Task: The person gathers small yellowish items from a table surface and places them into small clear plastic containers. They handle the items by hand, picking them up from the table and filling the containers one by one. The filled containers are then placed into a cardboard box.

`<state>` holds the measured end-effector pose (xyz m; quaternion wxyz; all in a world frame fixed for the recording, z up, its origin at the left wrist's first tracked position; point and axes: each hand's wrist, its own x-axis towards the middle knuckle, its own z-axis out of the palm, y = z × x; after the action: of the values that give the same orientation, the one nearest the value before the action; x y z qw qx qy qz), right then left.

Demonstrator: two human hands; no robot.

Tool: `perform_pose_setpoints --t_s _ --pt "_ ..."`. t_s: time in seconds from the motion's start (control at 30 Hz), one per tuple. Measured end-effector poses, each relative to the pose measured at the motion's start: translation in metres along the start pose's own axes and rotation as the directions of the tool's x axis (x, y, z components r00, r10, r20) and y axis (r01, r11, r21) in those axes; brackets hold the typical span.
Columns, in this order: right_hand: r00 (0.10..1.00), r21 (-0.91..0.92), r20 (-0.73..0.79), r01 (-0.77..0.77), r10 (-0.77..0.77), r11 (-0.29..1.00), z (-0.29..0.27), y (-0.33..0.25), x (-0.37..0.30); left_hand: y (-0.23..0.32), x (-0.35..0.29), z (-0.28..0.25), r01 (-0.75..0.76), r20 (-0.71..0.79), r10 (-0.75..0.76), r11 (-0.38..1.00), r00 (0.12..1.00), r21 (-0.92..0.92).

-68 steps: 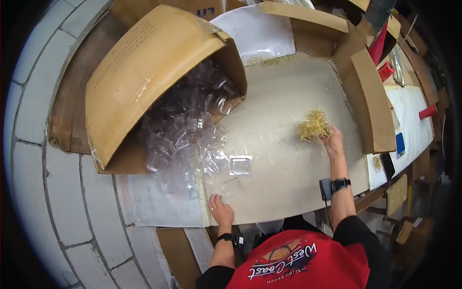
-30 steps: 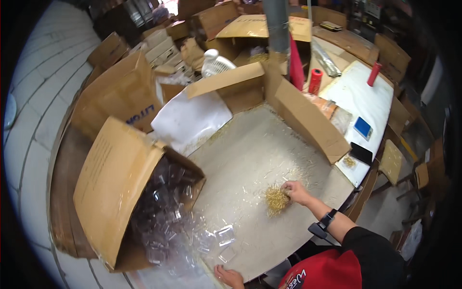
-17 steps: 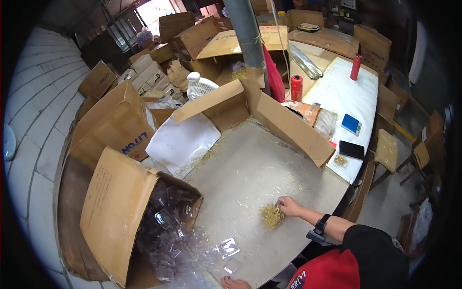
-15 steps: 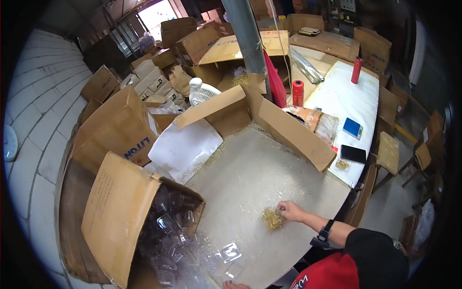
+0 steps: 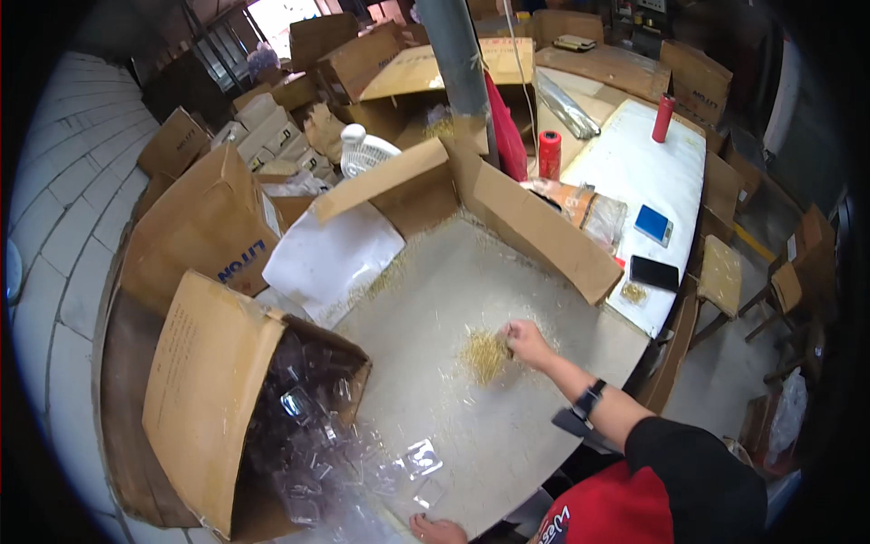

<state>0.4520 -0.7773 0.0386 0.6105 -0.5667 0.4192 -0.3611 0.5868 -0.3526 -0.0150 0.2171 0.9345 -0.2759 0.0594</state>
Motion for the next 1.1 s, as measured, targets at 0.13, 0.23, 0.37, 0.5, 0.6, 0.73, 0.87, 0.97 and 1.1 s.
perform_pose_setpoints --t_s 0.13,0.23,0.37,0.5,0.6,0.73,0.87,0.97,1.1 --pt "0.996 0.093 -0.091 0.003 0.006 0.996 0.009 -0.006 0.037 0.013 0.009 -0.009 0.030 0.030 -0.030 1.000 0.999 -0.007" --pt "0.986 -0.021 -0.165 0.013 -0.016 1.000 0.003 0.026 0.065 0.018 0.003 -0.014 0.047 0.079 -0.047 0.999 0.996 -0.008" --pt "0.989 0.153 -0.120 0.104 -0.086 0.983 0.032 -0.022 0.084 0.003 0.001 0.000 0.072 0.019 -0.072 0.997 0.997 -0.001" --pt "0.959 -0.124 -0.221 0.154 -0.179 0.980 0.036 -0.010 0.117 0.012 0.006 -0.004 0.085 0.064 -0.084 0.996 0.994 -0.008" --pt "0.968 0.056 -0.245 0.071 -0.055 0.996 0.020 -0.014 0.115 0.006 0.004 0.006 0.062 0.078 -0.058 0.996 0.995 -0.058" --pt "0.988 0.085 -0.151 0.050 -0.037 0.995 0.054 -0.016 0.124 -0.005 0.002 0.000 0.074 0.014 -0.074 0.997 0.997 0.009" --pt "0.977 0.080 -0.212 0.026 -0.008 0.996 0.043 0.001 0.118 0.000 0.006 0.004 0.099 0.063 -0.095 0.993 0.993 -0.058" --pt "0.967 0.026 -0.248 0.061 -0.052 0.998 0.044 0.013 0.138 -0.003 -0.001 0.012 0.083 0.017 -0.082 0.994 0.996 -0.077" --pt "0.979 0.211 -0.206 0.060 -0.016 0.976 0.066 -0.032 0.113 -0.011 0.003 0.014 0.088 -0.011 -0.089 0.995 0.996 -0.053"
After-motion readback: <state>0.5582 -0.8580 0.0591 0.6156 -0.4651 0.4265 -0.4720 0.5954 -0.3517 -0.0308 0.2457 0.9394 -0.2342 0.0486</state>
